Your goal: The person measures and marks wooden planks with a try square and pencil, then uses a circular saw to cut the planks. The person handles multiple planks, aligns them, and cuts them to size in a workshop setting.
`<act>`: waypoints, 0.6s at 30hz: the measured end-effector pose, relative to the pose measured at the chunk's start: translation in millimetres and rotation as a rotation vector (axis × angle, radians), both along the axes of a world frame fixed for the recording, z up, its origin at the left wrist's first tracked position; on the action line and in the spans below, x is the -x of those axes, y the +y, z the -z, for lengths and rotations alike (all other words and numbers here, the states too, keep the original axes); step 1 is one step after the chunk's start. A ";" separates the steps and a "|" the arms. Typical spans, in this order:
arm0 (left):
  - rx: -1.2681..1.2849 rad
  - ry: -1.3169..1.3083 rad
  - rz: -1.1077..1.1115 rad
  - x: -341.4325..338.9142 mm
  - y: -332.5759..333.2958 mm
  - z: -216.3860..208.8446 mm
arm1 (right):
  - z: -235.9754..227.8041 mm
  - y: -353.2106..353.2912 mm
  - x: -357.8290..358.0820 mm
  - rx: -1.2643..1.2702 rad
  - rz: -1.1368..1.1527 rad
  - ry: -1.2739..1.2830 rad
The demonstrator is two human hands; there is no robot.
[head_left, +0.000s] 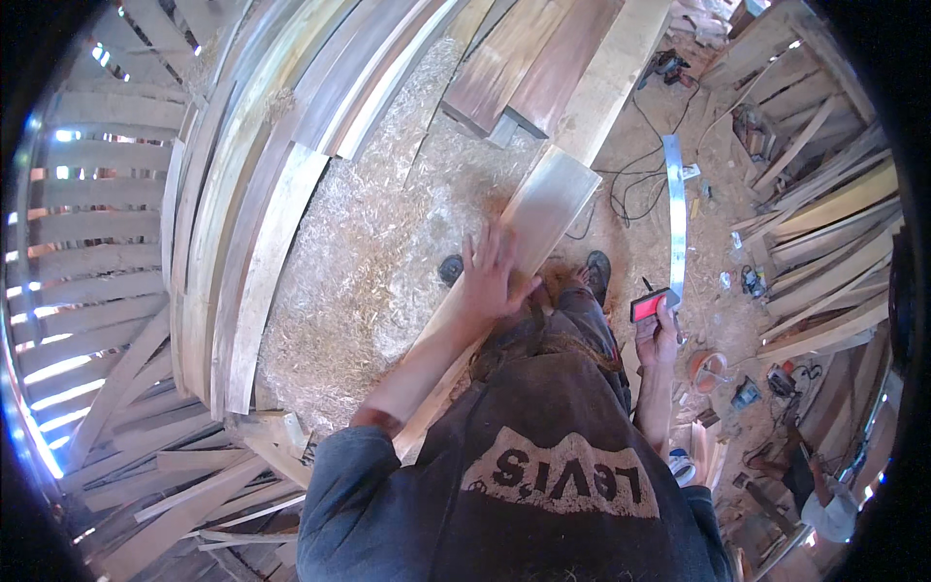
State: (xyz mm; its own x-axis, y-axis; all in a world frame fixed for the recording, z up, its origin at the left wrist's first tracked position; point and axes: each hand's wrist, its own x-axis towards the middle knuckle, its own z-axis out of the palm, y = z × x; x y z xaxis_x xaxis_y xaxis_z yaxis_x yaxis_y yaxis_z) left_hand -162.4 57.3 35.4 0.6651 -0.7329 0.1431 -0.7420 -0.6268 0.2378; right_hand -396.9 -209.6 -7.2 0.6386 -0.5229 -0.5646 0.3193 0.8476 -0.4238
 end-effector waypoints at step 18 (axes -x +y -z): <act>0.027 -0.375 -0.399 -320.5 109.0 -43.5 | 49.7 -96.4 20.5 0.039 0.081 -0.023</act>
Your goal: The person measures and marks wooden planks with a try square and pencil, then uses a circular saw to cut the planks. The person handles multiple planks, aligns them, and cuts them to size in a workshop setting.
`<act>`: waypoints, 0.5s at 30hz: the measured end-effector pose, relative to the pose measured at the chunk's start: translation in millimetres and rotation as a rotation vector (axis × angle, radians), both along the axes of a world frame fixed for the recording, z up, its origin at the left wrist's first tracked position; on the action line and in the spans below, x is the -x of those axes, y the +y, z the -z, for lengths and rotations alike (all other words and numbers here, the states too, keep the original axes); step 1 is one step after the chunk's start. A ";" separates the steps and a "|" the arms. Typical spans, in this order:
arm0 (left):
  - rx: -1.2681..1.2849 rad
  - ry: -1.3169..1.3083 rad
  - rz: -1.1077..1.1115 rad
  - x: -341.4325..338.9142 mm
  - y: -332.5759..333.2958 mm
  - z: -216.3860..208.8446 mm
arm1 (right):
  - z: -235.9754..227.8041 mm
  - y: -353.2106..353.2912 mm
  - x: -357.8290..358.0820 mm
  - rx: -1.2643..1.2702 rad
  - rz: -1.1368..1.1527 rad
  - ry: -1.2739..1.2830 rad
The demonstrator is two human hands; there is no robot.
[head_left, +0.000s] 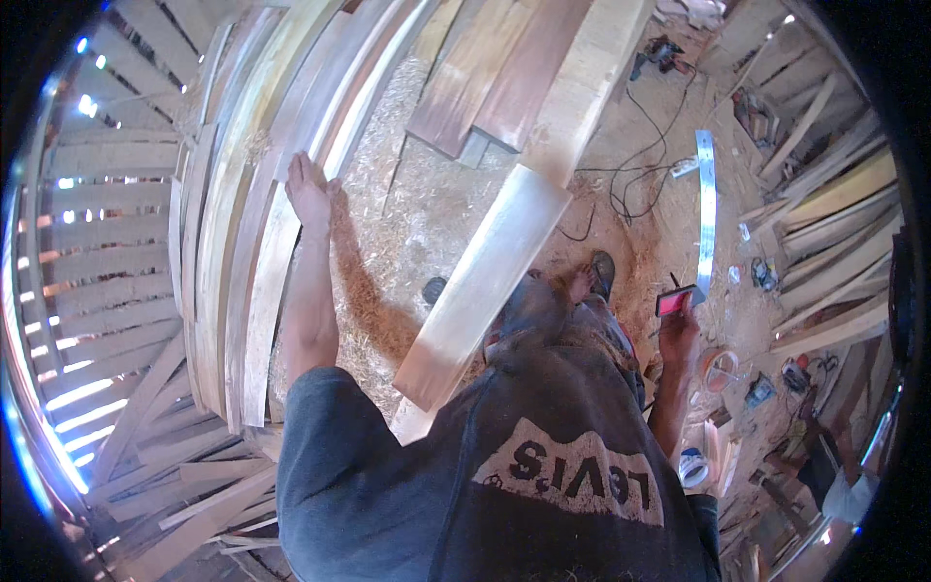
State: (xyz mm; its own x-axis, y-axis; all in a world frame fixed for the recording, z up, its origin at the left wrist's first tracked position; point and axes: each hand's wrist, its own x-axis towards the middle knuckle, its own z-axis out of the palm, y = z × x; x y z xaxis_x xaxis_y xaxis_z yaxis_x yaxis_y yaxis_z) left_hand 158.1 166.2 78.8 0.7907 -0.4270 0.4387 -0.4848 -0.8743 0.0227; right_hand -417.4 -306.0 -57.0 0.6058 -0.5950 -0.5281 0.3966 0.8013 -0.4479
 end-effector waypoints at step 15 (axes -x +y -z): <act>0.938 0.772 -0.121 70.0 -220.4 55.1 | 0.7 -24.3 17.5 -0.038 0.068 0.060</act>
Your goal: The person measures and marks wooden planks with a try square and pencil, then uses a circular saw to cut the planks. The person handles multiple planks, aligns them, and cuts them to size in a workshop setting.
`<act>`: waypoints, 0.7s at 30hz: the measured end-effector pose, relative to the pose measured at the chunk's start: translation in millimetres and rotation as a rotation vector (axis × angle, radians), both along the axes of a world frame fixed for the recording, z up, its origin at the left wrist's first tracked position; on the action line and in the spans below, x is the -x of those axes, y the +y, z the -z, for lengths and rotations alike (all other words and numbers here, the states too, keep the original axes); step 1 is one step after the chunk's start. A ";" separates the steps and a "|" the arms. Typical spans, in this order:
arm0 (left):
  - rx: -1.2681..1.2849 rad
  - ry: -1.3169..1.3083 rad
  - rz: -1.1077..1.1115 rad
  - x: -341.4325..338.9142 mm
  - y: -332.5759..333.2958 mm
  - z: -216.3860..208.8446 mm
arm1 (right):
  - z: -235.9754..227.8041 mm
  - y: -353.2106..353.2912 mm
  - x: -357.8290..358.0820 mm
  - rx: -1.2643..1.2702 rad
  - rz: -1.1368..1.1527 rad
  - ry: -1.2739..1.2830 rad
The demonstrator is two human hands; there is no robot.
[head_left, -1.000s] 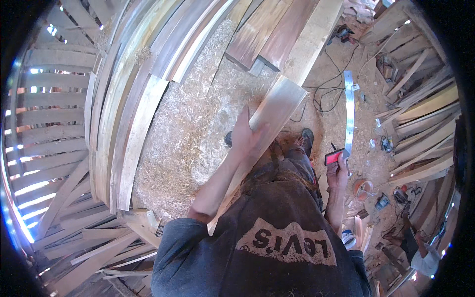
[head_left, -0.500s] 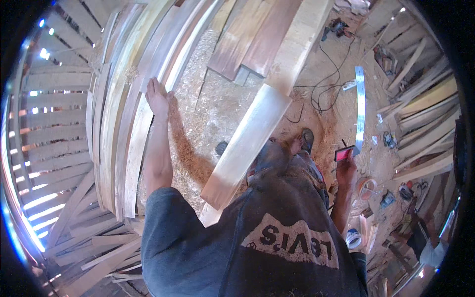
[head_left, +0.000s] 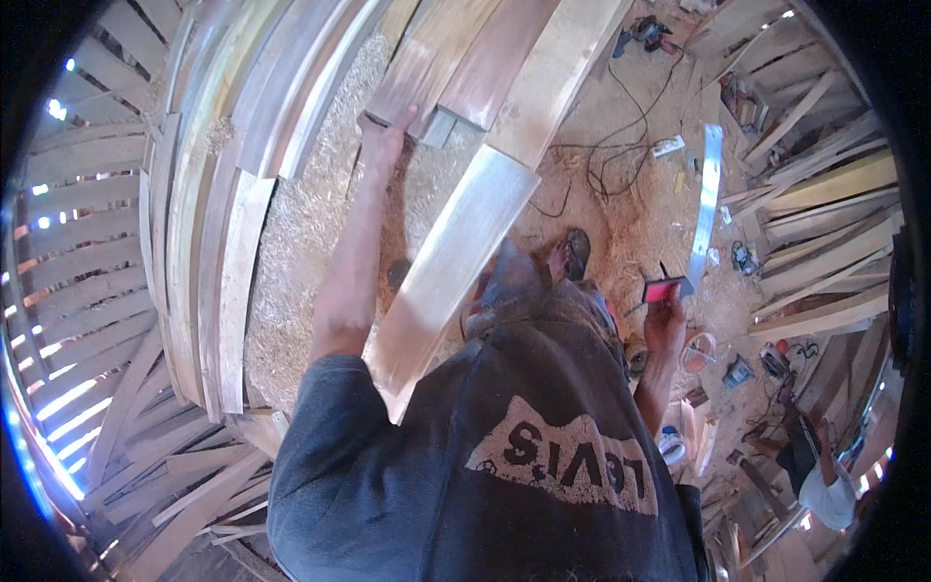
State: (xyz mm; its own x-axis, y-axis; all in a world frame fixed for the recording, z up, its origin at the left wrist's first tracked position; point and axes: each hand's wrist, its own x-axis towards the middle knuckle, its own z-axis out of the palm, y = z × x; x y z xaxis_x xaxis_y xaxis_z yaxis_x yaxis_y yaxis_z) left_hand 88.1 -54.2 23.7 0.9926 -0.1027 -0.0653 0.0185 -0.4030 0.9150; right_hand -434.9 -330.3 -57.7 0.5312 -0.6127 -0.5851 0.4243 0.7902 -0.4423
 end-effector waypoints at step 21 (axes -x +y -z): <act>-0.311 -0.634 0.651 170.3 0.6 12.0 | -64.0 116.3 -199.9 0.229 -0.608 0.077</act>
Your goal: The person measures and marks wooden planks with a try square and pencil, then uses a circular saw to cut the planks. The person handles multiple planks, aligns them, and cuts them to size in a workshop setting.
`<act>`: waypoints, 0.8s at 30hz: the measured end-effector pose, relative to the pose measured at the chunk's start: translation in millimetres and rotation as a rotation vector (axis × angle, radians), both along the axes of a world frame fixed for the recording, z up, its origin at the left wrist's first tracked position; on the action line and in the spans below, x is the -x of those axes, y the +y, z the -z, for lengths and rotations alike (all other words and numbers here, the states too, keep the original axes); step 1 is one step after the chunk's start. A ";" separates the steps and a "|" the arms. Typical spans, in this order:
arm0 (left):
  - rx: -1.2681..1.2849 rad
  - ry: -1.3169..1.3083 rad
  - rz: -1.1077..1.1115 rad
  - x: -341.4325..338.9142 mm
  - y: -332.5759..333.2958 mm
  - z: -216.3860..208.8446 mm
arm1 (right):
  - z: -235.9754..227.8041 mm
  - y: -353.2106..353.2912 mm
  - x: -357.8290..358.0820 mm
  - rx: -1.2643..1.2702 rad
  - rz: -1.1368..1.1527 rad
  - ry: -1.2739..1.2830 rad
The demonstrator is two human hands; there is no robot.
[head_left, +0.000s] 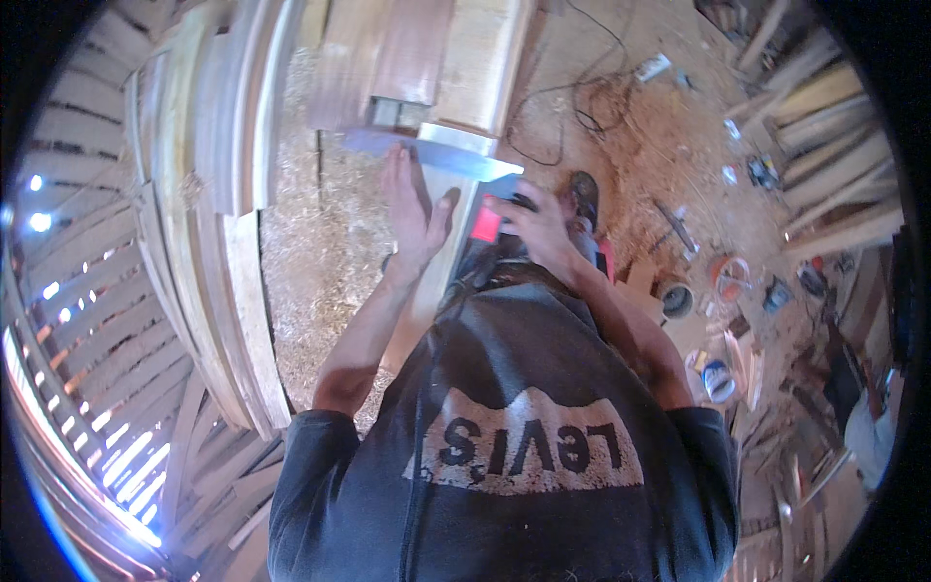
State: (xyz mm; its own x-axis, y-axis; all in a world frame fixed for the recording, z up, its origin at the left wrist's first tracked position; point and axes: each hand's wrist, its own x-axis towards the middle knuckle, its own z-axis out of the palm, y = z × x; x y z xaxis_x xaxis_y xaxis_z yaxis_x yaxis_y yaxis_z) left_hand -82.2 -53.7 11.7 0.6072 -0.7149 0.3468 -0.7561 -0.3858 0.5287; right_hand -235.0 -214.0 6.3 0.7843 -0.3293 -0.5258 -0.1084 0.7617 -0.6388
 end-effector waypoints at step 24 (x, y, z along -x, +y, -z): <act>-0.396 -0.026 -0.036 -38.2 -72.0 23.8 | 29.2 -142.4 76.0 0.083 -0.006 0.141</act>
State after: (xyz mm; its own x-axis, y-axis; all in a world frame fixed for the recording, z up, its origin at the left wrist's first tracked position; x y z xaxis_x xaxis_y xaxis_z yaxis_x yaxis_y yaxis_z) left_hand -44.0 -125.7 -12.1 0.6292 -0.7746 0.0638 -0.7492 -0.5827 0.3147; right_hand -311.0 -356.3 -22.8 0.7070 -0.3715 -0.6018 -0.2057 0.7061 -0.6776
